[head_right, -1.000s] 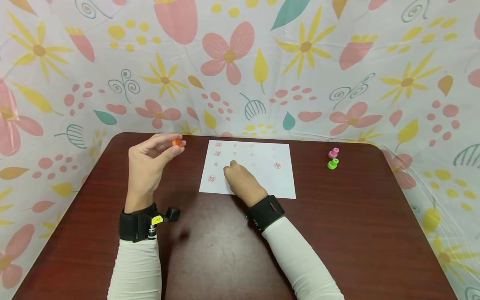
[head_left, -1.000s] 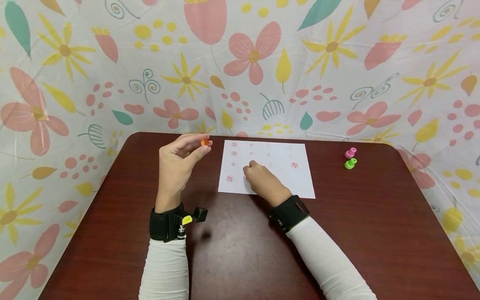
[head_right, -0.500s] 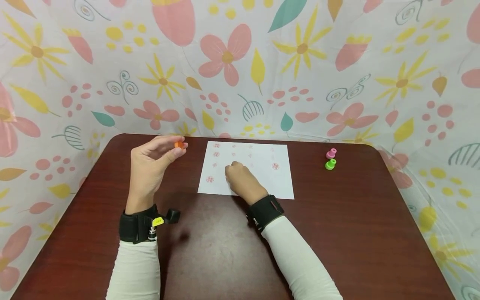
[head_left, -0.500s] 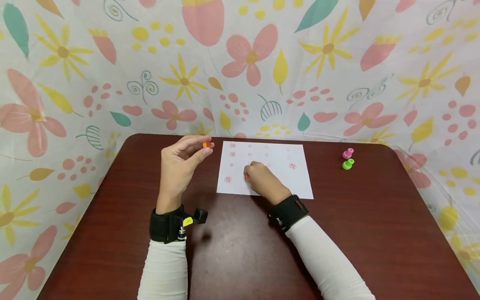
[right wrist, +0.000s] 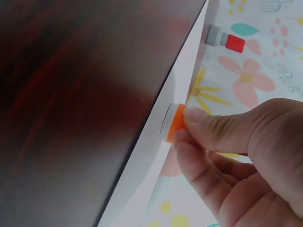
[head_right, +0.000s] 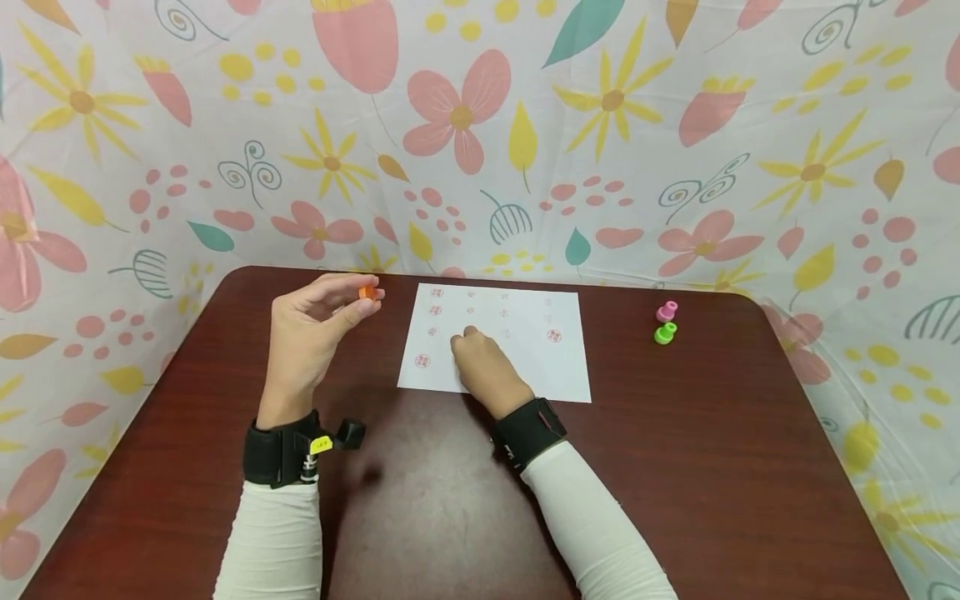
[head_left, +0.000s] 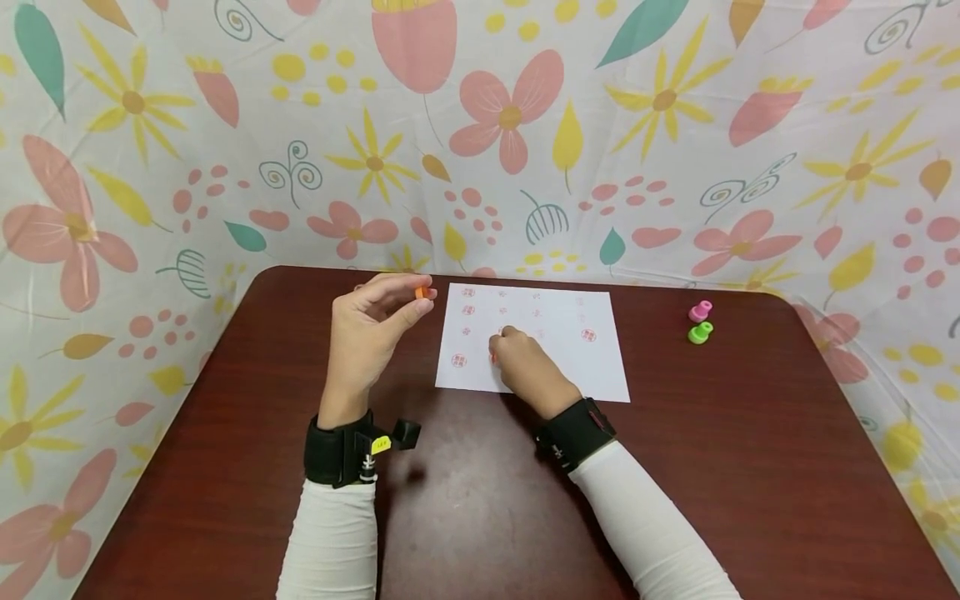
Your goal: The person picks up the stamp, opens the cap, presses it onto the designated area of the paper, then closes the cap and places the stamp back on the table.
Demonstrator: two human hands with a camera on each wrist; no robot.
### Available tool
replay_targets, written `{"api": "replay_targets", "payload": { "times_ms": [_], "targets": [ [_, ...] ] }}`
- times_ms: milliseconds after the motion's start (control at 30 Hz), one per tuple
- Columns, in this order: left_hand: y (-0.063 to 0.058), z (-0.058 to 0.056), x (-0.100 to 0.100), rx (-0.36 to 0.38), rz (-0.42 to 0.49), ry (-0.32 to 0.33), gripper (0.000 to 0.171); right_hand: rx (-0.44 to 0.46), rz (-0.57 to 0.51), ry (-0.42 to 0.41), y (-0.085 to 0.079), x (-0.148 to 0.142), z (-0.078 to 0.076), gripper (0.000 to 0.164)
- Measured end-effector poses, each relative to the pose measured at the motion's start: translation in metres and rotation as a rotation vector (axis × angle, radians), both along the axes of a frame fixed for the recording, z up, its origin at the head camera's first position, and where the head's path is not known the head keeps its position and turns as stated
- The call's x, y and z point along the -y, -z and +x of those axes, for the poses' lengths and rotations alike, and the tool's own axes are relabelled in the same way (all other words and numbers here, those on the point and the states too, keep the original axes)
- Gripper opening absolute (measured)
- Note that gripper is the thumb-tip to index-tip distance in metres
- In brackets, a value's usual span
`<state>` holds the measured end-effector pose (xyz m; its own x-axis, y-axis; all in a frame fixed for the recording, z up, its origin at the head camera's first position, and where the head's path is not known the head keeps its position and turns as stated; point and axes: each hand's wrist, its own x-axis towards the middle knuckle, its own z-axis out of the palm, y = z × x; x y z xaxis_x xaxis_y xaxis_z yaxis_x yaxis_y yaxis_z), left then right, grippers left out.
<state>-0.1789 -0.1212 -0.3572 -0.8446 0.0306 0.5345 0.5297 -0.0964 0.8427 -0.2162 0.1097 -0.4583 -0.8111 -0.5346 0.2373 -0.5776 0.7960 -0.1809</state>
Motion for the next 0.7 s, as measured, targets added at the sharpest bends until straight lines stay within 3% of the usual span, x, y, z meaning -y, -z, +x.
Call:
{"api": "replay_targets", "payload": {
  "times_ms": [233,467,700],
  "targets": [
    [-0.001,0.001,-0.001,0.015,-0.031,-0.006,0.025,0.052,-0.059,-0.009,-0.005,-0.008,-0.001,0.008],
    [-0.003,0.0,-0.001,0.017,-0.055,0.008,0.025,0.022,-0.185,-0.006,-0.038,-0.016,0.008,0.006],
    [-0.001,0.002,-0.008,0.03,-0.07,0.037,0.026,-0.056,-0.311,-0.063,-0.069,-0.03,0.021,0.012]
  ]
}}
